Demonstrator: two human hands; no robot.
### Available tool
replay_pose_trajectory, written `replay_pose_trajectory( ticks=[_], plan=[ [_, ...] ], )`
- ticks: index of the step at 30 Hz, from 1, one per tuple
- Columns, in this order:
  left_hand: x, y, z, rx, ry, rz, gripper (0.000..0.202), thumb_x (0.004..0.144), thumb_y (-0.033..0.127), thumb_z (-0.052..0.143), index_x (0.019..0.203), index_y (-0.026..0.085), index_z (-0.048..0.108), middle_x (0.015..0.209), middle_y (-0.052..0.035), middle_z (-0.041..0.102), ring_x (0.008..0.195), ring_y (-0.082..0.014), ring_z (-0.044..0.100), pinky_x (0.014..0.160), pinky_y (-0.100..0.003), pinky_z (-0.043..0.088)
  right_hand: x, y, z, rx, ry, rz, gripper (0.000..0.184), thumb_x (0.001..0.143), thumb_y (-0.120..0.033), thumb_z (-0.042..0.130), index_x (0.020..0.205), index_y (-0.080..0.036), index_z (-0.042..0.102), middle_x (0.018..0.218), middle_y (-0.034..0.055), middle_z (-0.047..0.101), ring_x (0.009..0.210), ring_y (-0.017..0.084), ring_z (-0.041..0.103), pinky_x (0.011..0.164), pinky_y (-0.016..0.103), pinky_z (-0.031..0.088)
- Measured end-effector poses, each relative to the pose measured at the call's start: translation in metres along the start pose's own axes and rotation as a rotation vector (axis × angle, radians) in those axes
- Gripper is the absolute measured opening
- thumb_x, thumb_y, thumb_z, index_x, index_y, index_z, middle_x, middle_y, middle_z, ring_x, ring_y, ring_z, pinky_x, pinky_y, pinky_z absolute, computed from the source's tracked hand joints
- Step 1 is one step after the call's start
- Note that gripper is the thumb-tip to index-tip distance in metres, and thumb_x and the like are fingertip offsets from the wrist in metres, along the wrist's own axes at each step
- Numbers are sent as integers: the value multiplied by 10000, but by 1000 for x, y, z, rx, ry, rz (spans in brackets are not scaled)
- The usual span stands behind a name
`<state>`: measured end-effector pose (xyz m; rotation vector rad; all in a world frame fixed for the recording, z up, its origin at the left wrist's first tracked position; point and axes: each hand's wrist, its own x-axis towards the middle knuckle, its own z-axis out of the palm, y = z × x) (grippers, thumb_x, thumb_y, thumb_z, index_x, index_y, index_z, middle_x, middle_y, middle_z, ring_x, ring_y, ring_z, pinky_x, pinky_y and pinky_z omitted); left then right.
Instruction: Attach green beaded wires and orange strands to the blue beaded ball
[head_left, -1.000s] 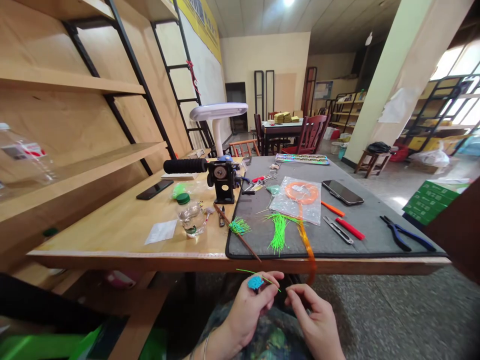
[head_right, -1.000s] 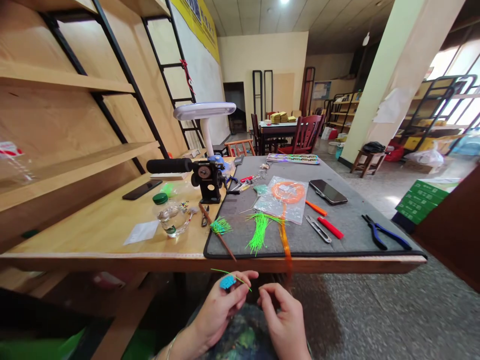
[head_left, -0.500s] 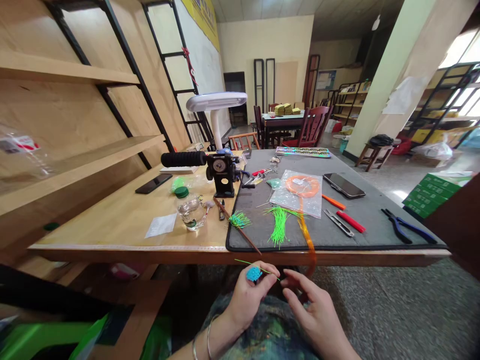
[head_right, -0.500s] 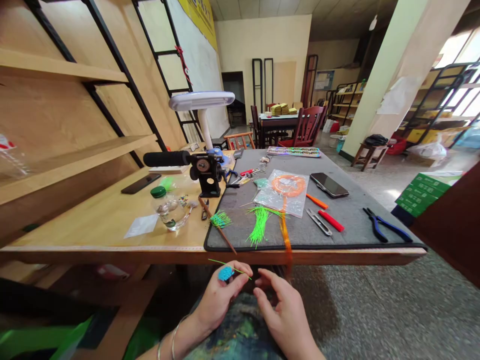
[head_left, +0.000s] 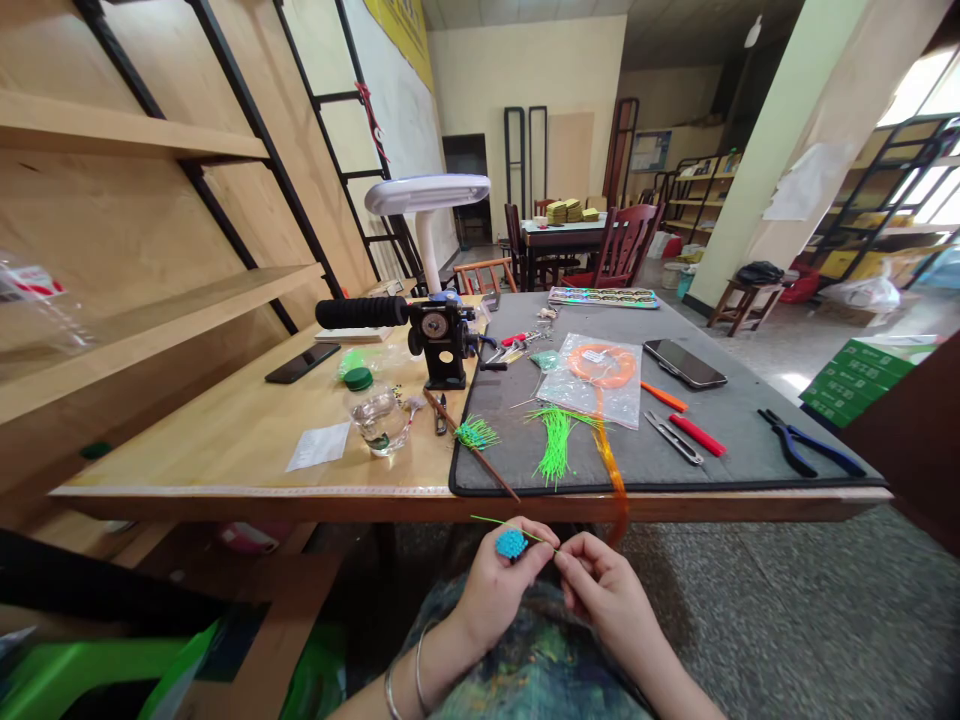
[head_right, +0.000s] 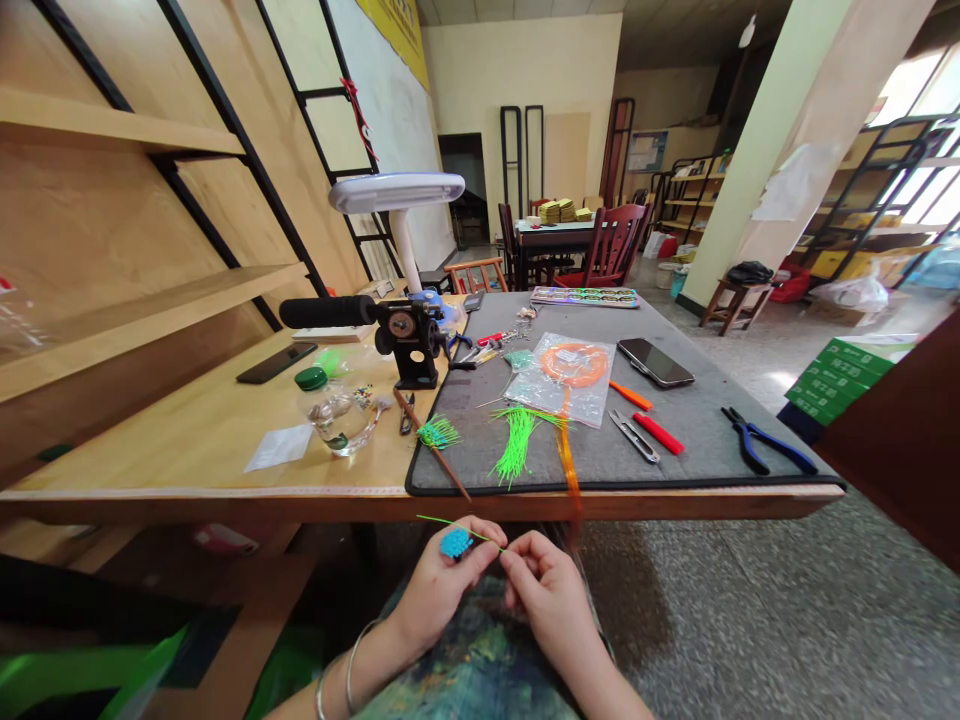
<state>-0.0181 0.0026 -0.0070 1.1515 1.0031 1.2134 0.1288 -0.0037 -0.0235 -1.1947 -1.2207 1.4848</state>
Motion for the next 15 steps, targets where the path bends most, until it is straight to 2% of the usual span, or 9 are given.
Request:
replay_pose_trajectory(
  ticks=[3,6,10,15],
  plan=[
    [1,-5,-1,-167,15,-162,209,757,335,718,819,151,640,631,30,548,480,-55,359,434,-177,222,-4,5,-1,-54,46,-55,417,769,-596,605,690,-202,496,438,-88,423,398,71,345,420,201,269],
    [2,-8,-2,-276,-44,-287,282,734,388,736,820,152,608,493,79,403,446,-52,272,418,-184,101,-11,9,-2,-171,99,-160,353,828,-509,575,680,-195,512,503,-58,467,468,91,412,476,215,324],
    [2,-12,-3,-345,-65,-347,345,684,409,778,816,158,582,497,74,425,439,-45,274,420,-187,68,-15,10,-2,-260,71,-251,300,877,-431,517,721,-182,574,654,-4,552,573,119,485,524,224,377],
    [3,-19,-3,-423,-106,-381,309,710,366,773,821,153,578,526,60,436,470,-52,354,425,-181,74,-13,8,2,-131,-8,-174,316,873,-462,506,724,-186,551,663,0,557,544,118,479,493,225,400]
  ],
)
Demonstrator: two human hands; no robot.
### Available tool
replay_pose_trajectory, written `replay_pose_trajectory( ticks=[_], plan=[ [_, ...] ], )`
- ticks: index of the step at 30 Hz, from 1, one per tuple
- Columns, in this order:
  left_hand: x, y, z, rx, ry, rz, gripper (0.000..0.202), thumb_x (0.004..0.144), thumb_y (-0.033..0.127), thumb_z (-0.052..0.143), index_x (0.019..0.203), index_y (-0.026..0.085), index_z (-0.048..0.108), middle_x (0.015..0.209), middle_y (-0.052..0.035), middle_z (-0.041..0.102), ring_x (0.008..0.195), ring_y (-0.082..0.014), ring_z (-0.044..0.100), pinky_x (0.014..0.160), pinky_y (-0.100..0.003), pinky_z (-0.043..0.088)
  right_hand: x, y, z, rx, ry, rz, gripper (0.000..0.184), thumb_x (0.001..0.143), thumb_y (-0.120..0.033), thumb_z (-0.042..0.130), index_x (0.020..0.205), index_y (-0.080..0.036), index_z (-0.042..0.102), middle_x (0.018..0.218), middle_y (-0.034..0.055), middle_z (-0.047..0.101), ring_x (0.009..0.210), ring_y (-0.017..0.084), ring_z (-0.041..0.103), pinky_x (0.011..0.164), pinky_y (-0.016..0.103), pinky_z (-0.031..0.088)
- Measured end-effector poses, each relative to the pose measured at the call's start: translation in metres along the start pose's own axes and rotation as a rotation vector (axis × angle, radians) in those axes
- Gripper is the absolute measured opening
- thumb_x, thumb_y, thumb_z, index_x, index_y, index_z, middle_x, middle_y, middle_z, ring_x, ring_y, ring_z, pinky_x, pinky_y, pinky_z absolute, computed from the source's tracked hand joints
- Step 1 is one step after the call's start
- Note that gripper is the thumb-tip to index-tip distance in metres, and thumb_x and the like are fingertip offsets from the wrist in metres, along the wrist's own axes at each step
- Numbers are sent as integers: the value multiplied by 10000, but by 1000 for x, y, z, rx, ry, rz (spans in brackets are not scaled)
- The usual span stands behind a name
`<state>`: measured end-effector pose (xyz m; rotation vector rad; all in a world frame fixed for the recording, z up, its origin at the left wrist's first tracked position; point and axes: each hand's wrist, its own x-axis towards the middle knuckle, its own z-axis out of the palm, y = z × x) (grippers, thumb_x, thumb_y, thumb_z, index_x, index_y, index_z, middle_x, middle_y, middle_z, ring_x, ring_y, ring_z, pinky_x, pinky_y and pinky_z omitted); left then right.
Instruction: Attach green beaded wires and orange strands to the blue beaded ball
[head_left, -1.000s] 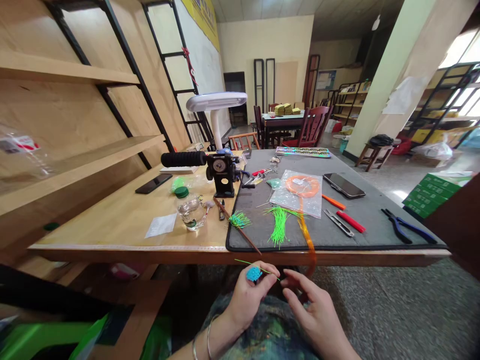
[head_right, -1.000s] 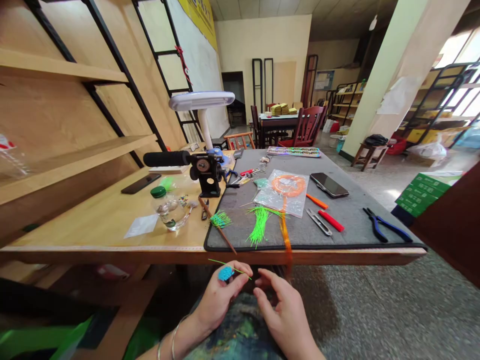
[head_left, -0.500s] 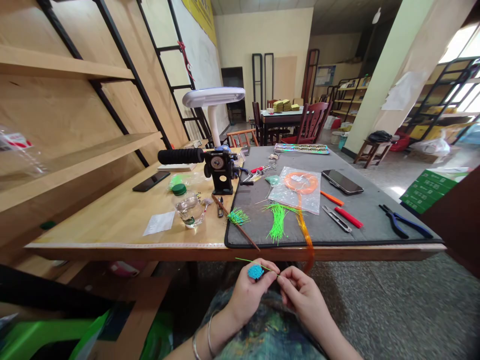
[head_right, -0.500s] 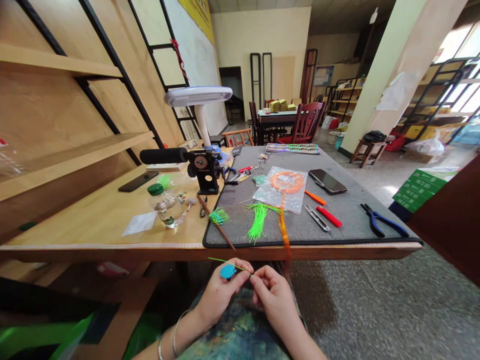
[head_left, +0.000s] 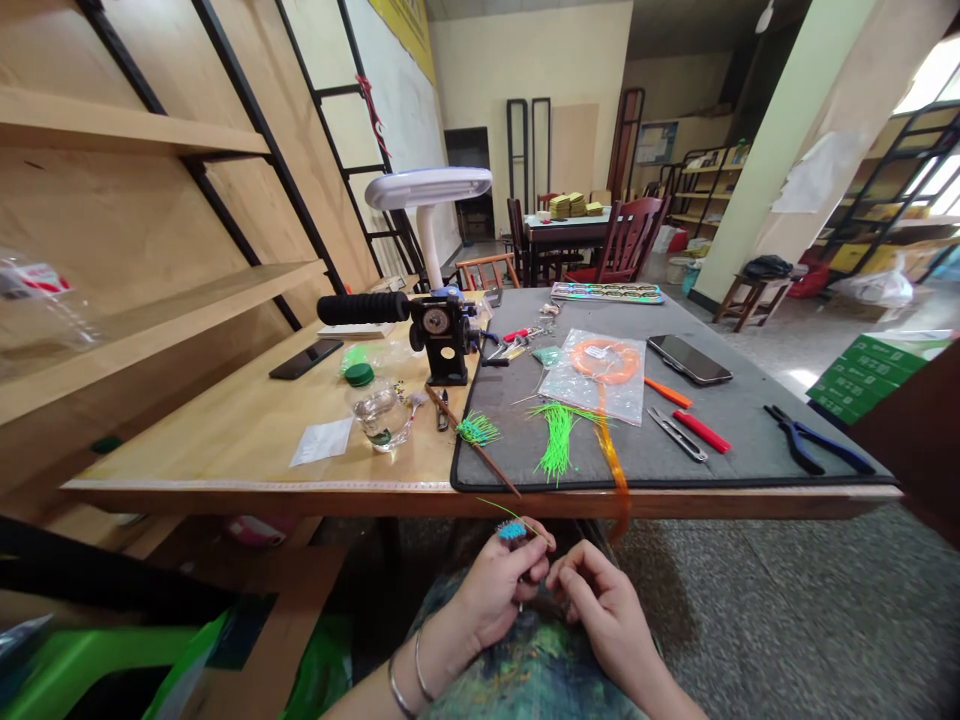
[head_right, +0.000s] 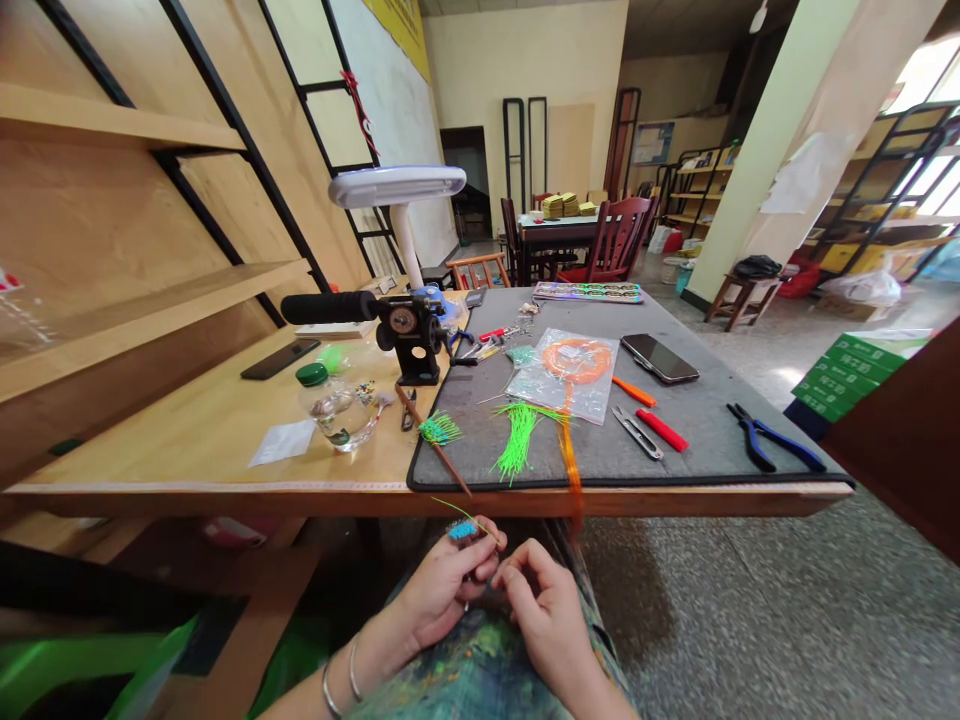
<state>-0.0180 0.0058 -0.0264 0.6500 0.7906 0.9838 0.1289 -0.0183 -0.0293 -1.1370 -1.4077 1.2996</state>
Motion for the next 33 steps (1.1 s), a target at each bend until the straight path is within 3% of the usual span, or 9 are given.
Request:
replay_pose_trajectory(
  ticks=[11,20,33],
  plan=[
    [0,0,1,-98,-41,14,302,681,258,809,802,164,548,688,38,519,486,-28,384,407,-156,117,2,-2,2,107,-11,13,330,831,-478,562,688,-183,529,652,-8,544,548,117,474,514,234,412],
    [0,1,5,-51,1,71,333,680,278,806,872,169,556,646,53,520,476,-33,380,416,-151,177,3,1,6,56,14,-26,290,832,-433,549,672,-193,515,619,-24,507,543,120,460,522,234,392],
    [-3,3,10,29,39,120,327,682,326,788,833,175,540,549,76,462,473,-50,366,444,-175,176,4,10,8,23,29,-52,262,857,-384,523,676,-196,499,615,-32,488,553,120,449,521,227,374]
  ],
)
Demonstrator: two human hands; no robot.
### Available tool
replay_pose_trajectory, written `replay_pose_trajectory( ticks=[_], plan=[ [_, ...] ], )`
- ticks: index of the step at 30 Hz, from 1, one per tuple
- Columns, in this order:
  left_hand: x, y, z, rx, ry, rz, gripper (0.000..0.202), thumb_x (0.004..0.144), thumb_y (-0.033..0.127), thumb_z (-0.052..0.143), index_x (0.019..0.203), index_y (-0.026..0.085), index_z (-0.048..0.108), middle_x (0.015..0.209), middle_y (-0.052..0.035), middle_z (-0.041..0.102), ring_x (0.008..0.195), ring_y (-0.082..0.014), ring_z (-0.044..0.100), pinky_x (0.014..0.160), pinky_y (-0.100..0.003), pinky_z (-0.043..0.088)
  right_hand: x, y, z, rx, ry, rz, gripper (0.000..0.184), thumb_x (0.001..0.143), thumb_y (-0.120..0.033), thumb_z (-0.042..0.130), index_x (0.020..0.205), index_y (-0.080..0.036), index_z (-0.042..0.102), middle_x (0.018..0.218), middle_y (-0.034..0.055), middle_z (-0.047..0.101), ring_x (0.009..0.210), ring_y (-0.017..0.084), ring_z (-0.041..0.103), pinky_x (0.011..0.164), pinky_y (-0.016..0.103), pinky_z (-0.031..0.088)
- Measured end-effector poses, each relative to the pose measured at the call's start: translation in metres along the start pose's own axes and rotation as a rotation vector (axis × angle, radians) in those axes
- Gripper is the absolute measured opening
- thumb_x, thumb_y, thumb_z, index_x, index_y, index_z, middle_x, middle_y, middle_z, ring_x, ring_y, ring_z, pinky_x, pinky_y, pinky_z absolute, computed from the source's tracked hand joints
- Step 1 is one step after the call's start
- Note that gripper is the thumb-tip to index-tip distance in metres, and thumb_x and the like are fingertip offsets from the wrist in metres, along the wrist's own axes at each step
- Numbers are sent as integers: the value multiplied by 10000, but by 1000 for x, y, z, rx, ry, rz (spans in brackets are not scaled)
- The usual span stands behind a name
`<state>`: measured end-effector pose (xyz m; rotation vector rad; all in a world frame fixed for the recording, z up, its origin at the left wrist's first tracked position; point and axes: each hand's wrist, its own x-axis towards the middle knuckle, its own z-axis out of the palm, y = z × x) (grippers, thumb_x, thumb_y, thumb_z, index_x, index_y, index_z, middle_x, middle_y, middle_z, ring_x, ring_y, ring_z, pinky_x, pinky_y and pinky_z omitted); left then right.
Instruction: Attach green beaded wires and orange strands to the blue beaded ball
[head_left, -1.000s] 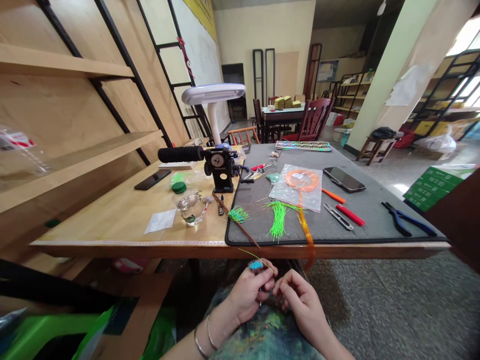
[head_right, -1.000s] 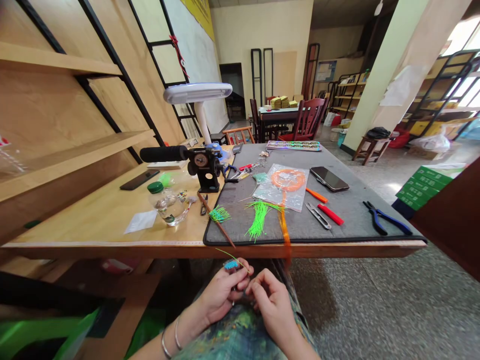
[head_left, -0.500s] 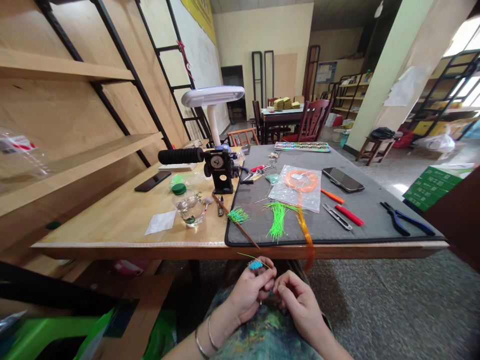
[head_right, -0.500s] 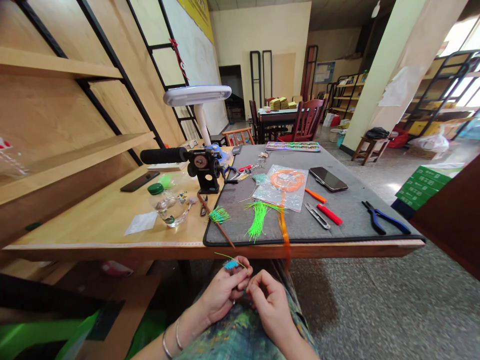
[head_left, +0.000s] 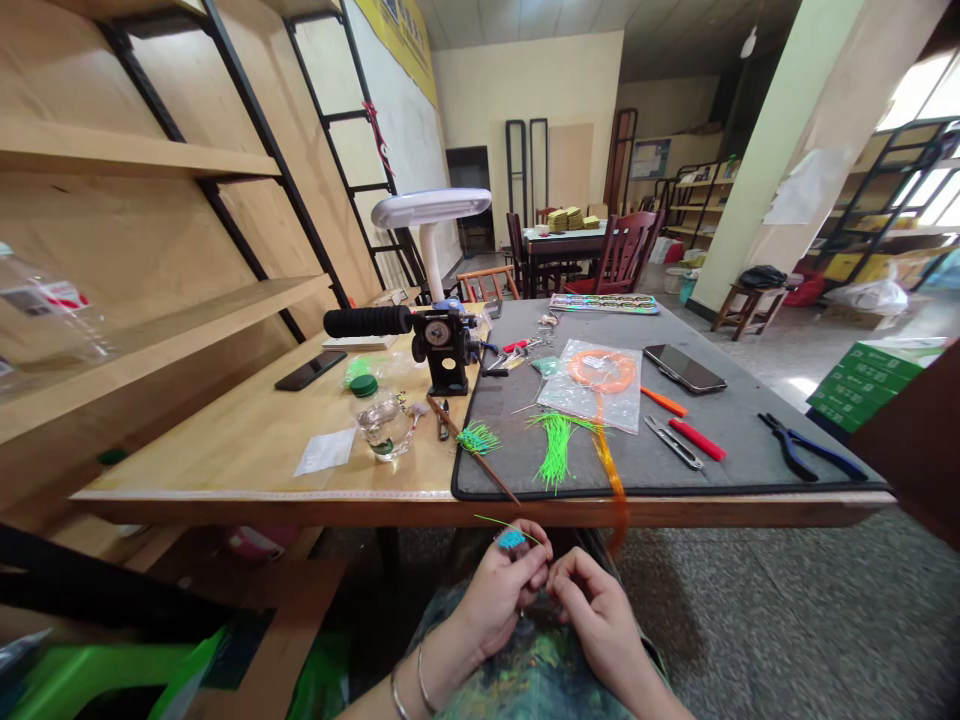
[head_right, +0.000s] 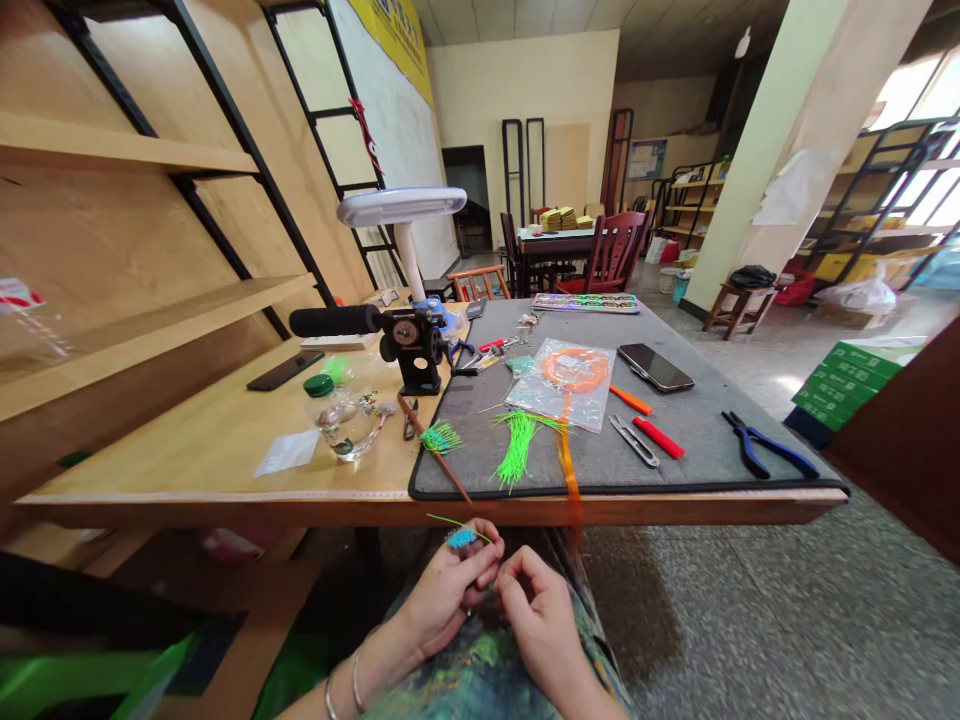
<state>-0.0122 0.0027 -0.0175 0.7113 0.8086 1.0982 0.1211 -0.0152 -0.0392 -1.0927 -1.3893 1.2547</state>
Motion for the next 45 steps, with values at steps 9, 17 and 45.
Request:
replay_pose_trajectory(
  ticks=[9,17,45],
  plan=[
    [-2,2,3,37,-10,-3,334,695,363,773,820,181,523,517,85,435,475,-58,344,463,-189,192,1,-5,0,8,6,17,280,839,-411,537,661,-199,497,601,-33,482,550,122,448,521,230,377],
    [-2,2,3,44,-3,15,339,690,374,771,818,182,523,514,85,437,474,-64,361,463,-200,189,0,-9,1,22,12,21,299,826,-433,550,649,-197,501,599,-25,499,541,121,454,524,235,387],
    [-3,-2,0,280,42,138,268,783,342,689,931,190,525,606,68,512,494,-68,392,448,-180,265,2,-8,-1,-13,34,37,351,837,-504,555,671,-199,507,582,-40,487,533,119,439,509,226,362]
  ],
)
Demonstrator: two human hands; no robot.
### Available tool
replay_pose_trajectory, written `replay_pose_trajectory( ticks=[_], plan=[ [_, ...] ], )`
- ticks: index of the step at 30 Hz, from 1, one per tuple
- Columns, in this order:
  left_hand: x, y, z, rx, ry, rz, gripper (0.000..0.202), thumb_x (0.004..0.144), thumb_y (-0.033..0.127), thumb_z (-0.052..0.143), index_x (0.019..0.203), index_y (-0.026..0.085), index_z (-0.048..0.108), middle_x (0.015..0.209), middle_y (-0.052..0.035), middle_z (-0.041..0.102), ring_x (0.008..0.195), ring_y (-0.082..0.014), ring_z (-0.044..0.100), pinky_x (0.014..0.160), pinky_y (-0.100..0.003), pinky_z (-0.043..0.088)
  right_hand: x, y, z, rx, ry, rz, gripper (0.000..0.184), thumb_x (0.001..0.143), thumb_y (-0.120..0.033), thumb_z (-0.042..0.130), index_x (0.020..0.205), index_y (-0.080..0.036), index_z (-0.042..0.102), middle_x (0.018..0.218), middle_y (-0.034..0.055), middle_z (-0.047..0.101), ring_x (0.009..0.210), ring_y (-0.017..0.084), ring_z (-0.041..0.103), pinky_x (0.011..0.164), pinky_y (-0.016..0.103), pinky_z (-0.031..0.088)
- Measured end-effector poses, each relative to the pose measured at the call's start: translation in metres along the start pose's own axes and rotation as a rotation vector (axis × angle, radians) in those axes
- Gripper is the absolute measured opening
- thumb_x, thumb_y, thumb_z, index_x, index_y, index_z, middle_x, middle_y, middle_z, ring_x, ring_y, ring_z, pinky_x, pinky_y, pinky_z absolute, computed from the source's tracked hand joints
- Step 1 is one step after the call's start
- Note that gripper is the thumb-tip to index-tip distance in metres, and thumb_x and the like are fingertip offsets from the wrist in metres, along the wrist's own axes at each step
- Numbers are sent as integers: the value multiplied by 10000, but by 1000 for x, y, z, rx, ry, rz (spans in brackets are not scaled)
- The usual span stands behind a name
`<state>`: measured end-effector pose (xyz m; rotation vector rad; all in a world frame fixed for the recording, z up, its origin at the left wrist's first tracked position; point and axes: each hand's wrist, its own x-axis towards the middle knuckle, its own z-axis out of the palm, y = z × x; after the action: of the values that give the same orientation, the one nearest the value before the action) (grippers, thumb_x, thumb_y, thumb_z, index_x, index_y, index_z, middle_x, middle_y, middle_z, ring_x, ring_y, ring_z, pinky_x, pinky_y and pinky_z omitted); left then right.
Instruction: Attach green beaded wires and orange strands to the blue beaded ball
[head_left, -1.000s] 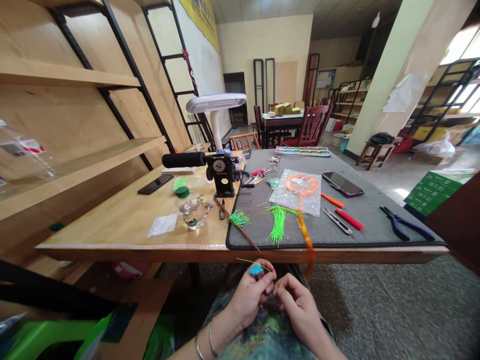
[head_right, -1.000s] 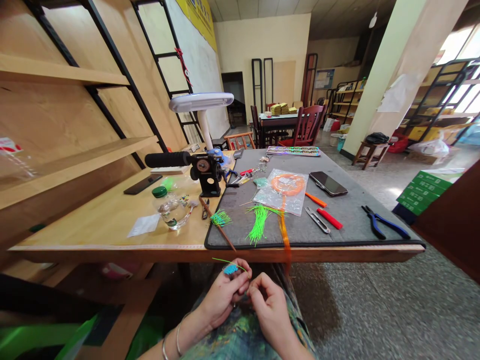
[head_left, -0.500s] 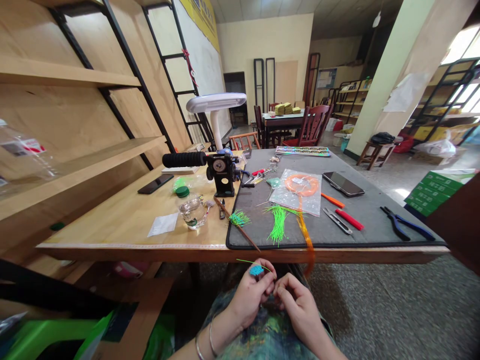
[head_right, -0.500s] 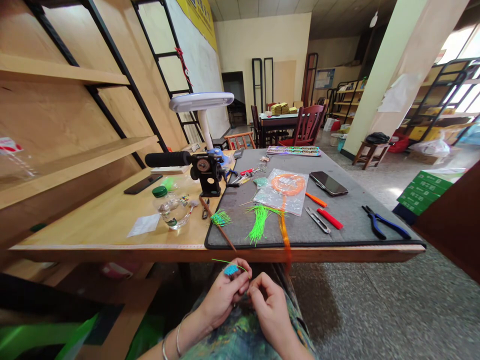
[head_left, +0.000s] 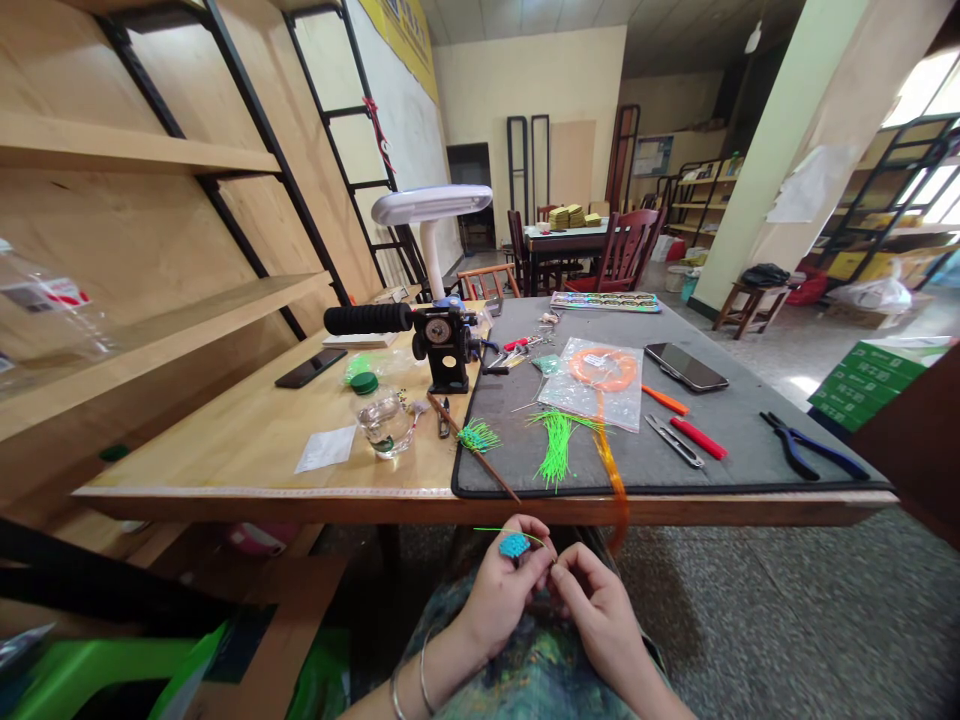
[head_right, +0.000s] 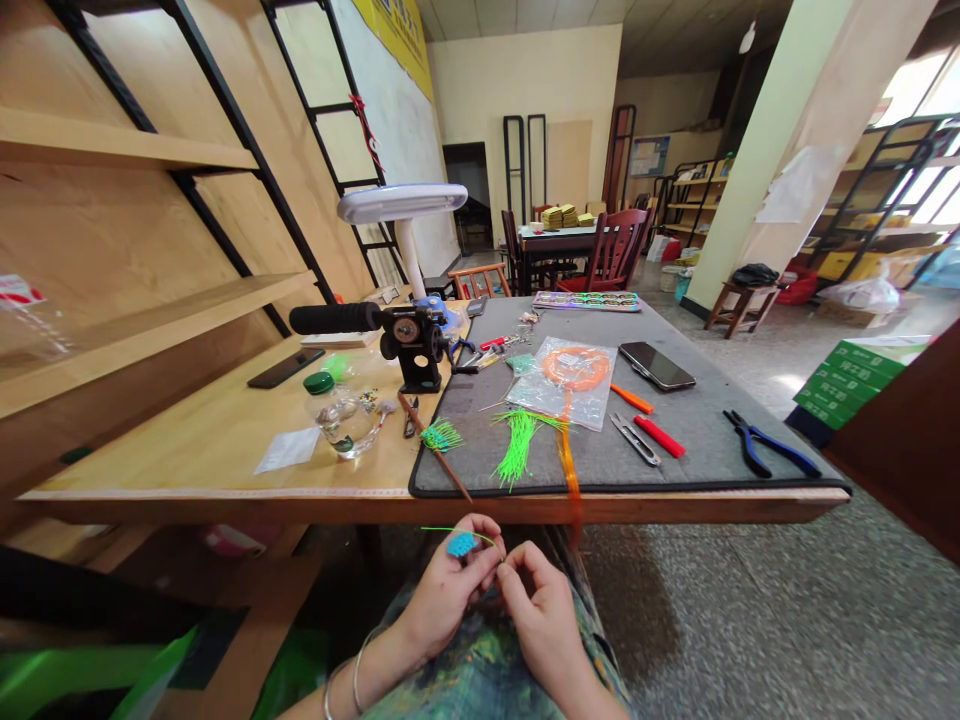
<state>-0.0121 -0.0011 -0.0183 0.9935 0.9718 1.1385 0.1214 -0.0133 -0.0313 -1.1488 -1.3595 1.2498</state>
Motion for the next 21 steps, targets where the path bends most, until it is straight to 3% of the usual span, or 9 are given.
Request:
replay_pose_trajectory(
  ticks=[7,12,16,21],
  plan=[
    [3,6,-2,77,58,128,232,790,279,683,918,186,514,658,50,572,525,-78,473,514,-196,354,-3,-2,-14,-291,13,-152,186,864,-374,571,879,-199,630,764,34,675,676,173,610,628,240,447],
    [3,6,-2,101,73,143,222,791,273,668,913,186,504,670,45,588,520,-76,476,528,-199,380,-1,-4,-15,-501,80,-251,213,871,-328,556,702,-211,613,657,10,661,605,156,609,576,226,432],
    [2,7,0,117,51,138,217,786,278,670,896,186,506,660,46,588,520,-76,480,530,-196,391,0,-2,-15,-512,73,-258,240,899,-340,535,722,-221,645,688,6,693,631,156,639,602,221,461],
    [5,6,-1,126,77,156,217,788,282,674,896,188,510,665,47,594,525,-75,491,533,-193,402,1,6,-22,-529,86,-294,172,848,-351,622,970,-244,681,846,21,729,752,177,679,683,240,511]
  ],
)
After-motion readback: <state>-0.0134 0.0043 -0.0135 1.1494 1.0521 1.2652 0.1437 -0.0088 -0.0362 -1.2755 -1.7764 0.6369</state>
